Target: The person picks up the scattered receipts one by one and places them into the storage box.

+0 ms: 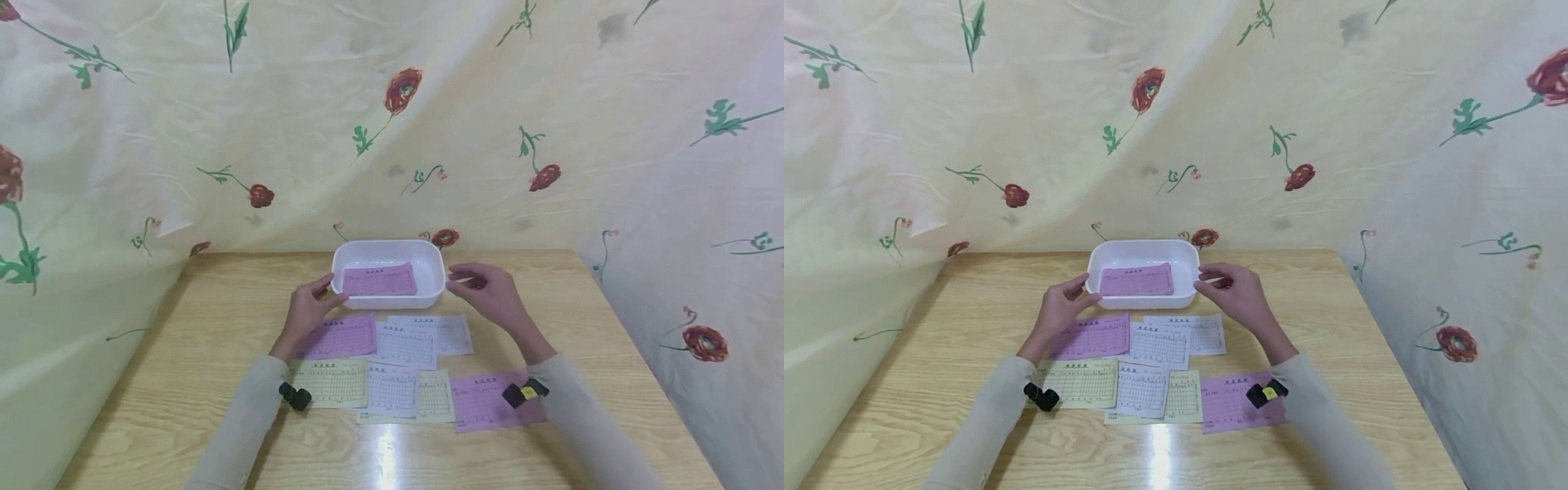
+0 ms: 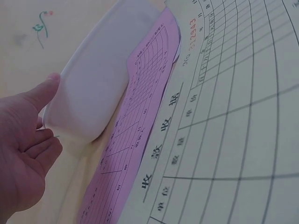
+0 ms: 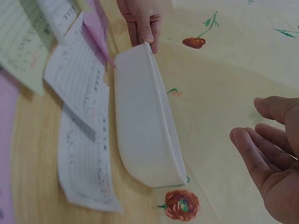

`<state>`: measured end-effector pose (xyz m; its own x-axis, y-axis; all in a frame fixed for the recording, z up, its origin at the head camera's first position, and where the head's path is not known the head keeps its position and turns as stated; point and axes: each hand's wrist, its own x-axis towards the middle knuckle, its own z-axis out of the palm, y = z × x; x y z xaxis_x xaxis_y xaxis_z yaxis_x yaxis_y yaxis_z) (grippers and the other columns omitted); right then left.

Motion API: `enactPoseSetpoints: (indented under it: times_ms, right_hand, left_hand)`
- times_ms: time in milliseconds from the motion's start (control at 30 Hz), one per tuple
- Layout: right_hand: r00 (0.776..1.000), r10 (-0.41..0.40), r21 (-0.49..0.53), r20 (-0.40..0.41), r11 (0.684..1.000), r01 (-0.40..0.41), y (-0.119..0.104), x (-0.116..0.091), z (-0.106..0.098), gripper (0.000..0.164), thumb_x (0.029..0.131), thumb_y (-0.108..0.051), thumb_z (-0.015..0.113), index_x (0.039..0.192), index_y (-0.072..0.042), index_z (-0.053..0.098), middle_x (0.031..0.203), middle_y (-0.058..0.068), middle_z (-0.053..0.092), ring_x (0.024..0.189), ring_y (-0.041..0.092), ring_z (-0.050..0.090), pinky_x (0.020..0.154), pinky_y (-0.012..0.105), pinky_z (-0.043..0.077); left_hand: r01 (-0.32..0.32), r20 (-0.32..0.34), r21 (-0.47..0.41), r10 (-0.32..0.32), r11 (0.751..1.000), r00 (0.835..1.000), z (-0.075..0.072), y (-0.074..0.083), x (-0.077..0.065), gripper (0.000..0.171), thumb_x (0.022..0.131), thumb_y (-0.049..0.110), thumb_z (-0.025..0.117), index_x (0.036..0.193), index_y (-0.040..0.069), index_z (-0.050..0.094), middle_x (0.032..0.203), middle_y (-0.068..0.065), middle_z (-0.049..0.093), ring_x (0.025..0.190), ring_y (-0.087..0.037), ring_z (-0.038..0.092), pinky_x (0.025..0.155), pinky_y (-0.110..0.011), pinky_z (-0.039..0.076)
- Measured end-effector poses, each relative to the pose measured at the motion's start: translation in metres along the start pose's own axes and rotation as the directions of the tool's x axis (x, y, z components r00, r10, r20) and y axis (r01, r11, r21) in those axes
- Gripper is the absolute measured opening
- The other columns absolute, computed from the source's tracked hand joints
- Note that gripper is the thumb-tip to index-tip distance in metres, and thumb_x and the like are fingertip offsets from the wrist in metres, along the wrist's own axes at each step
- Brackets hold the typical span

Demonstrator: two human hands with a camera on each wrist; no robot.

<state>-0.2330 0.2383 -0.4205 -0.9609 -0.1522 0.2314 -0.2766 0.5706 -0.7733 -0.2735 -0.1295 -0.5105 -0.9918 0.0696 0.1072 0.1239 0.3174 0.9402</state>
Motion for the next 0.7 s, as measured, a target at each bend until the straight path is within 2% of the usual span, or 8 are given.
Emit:
enactPoseSetpoints:
  times_ms: [167,267,500,700]
  right_hand:
    - [0.999,0.044,-0.037,0.003,0.998,-0.044,0.01,-0.026,-0.014,0.042,0.093,-0.037,0.077,0.124,-0.009,0.072,0.114,0.009,0.076,0.095,0.022,0.074,0.077,0.022,0.062]
    - [0.997,0.074,-0.068,0.002,0.995,-0.074,0.015,-0.042,-0.02,0.042,0.094,-0.039,0.076,0.124,-0.01,0.072,0.114,0.008,0.076,0.095,0.021,0.073,0.076,0.021,0.062]
    - [0.993,0.117,-0.126,-0.029,0.985,-0.12,0.032,-0.083,-0.033,0.042,0.095,-0.04,0.074,0.124,-0.01,0.072,0.114,0.008,0.076,0.097,0.022,0.074,0.079,0.019,0.06]
    - [0.987,0.154,-0.176,-0.047,0.971,-0.16,0.051,-0.117,-0.041,0.042,0.094,-0.037,0.076,0.123,-0.007,0.072,0.11,0.007,0.077,0.091,0.013,0.074,0.077,0.018,0.059]
  left_hand:
    - [0.02,0.003,-0.003,-0.02,1.0,1.0,0.0,0.002,-0.001,0.072,0.086,0.027,0.085,0.146,0.004,0.053,0.151,-0.016,0.052,0.137,-0.03,0.054,0.11,-0.034,0.051]
    - [0.021,0.001,-0.006,-0.021,1.0,1.0,0.0,0.003,-0.001,0.071,0.086,0.026,0.084,0.146,0.004,0.053,0.152,-0.016,0.051,0.138,-0.03,0.053,0.111,-0.034,0.051]
    - [-0.003,0.002,0.002,0.003,1.0,1.0,0.0,0.002,-0.001,0.071,0.086,0.028,0.084,0.145,0.004,0.053,0.15,-0.016,0.052,0.137,-0.03,0.054,0.11,-0.033,0.051]
    - [-0.004,0.008,0.008,0.004,1.0,1.0,-0.001,0.0,-0.001,0.072,0.085,0.031,0.085,0.145,0.005,0.053,0.151,-0.015,0.052,0.138,-0.029,0.053,0.111,-0.033,0.05]
